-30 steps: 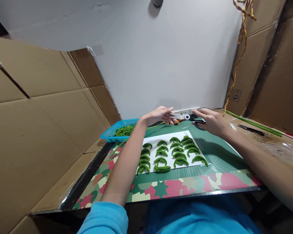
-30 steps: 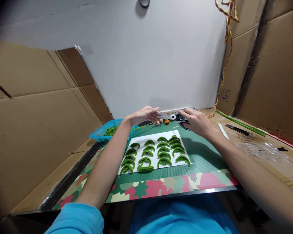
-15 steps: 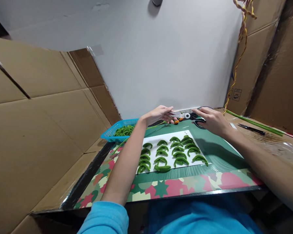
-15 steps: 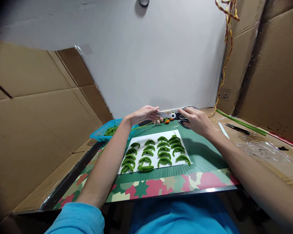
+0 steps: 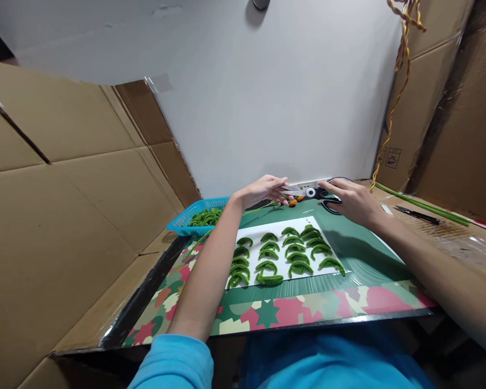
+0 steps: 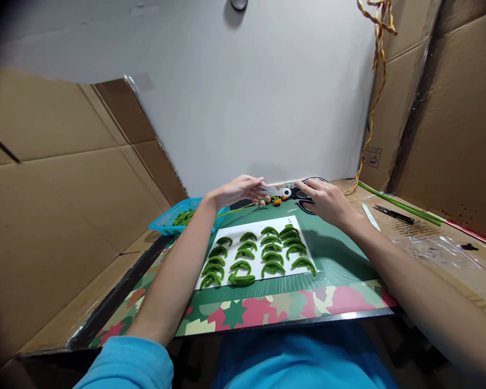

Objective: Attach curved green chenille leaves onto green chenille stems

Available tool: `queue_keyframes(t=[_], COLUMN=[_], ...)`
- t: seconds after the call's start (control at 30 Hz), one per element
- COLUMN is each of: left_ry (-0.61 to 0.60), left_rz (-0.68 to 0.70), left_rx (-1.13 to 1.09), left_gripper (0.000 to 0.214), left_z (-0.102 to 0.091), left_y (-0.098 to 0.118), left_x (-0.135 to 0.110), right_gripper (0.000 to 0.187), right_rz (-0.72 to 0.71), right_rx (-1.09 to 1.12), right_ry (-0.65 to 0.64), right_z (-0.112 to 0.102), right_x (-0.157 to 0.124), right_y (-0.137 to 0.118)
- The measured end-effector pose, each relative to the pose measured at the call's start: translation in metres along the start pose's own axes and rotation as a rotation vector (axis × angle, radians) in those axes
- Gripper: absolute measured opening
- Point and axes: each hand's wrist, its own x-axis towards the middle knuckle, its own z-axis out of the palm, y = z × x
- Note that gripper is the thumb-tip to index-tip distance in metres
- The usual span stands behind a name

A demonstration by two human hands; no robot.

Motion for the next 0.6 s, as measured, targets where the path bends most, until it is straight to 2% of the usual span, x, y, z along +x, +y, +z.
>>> queue_keyframes(t=[0.33, 0.6], left_ry=[-0.014, -0.066], left_rz=[0.018, 0.119], left_rx=[0.078, 0.219], left_gripper=[0.049, 0.047], left_z=[0.007, 0.01], left_y=[0.009, 0.011], left_x=[-0.007, -0.008], right_gripper=[0.047, 0.046], right_rz=[0.093, 0.142], right_rx=[0.042, 0.024], right_ry=[-0.104, -0.136], right_z=[-0.008, -0.008], right_x=[0.002, 0.002], right_y=[-0.006, -0.007])
